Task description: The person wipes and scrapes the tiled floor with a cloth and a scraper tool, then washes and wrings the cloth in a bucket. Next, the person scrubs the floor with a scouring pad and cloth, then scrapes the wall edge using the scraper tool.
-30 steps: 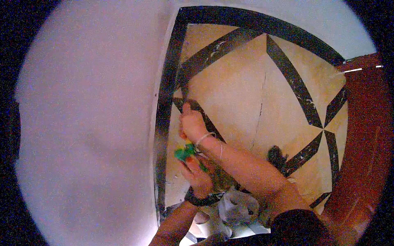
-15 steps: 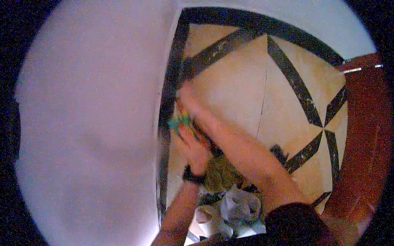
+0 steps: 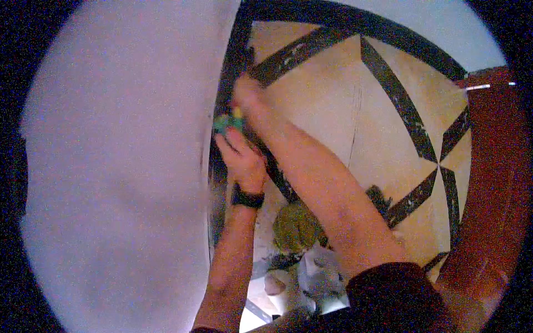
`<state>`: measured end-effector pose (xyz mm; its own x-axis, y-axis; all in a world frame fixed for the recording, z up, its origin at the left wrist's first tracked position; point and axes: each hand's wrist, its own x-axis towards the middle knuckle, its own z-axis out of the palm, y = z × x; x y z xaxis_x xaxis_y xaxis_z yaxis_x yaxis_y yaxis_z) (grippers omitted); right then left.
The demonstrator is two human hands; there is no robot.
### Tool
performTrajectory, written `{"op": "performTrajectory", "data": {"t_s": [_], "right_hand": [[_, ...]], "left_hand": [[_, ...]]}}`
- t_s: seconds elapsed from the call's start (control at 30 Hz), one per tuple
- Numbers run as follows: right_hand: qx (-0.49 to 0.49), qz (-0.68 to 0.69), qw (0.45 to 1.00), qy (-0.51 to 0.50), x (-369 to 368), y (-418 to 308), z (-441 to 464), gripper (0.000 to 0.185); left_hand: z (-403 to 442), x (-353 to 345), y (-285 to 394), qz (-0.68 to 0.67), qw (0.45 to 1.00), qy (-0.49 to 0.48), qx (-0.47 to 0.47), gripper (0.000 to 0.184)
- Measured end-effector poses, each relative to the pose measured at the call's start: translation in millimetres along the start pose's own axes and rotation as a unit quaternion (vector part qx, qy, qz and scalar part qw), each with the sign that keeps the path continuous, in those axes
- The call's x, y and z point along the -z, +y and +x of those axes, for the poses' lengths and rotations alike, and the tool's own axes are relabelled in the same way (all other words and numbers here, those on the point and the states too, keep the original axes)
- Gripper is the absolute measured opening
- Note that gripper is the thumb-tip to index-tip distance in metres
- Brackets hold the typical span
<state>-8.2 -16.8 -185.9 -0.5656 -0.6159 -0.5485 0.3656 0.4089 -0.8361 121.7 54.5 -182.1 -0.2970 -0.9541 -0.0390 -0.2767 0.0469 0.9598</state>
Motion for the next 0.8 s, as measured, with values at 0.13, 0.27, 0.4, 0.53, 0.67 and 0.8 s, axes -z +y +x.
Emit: {"op": "performTrajectory", "data": {"t_s": [0.13, 0.27, 0.4, 0.53, 0.67, 0.8], "right_hand": [[-0.056, 0.144, 0.988, -0.01, -12, 55, -46, 0.046], [-0.051, 0.126, 0.991, 0.016, -26, 72, -73, 0.047], [-0.013, 0.179, 0.983, 0.025, -61, 97, -52, 0.047], [0.001, 0.18, 0.983, 0.047, -55, 109, -63, 0.042], [-0.017, 0.163, 0.984, 0.063, -49, 68, -16, 0.032], [0.049, 0.019, 0.999, -0.016, -15, -5, -79, 0.031]], "left_hand": [[-56, 8, 16, -0.062, 0.992, 0.067, 0.087, 0.029], [-89, 41, 55, -0.146, 0.964, 0.017, 0.221, 0.027], [-78, 67, 37, -0.091, 0.989, -0.013, 0.115, 0.025], [-82, 72, 37, -0.099, 0.982, -0.033, 0.158, 0.022], [-30, 52, 41, -0.144, 0.975, -0.017, 0.17, 0.028], [-24, 38, 29, 0.034, 0.998, 0.009, -0.042, 0.045]]}}
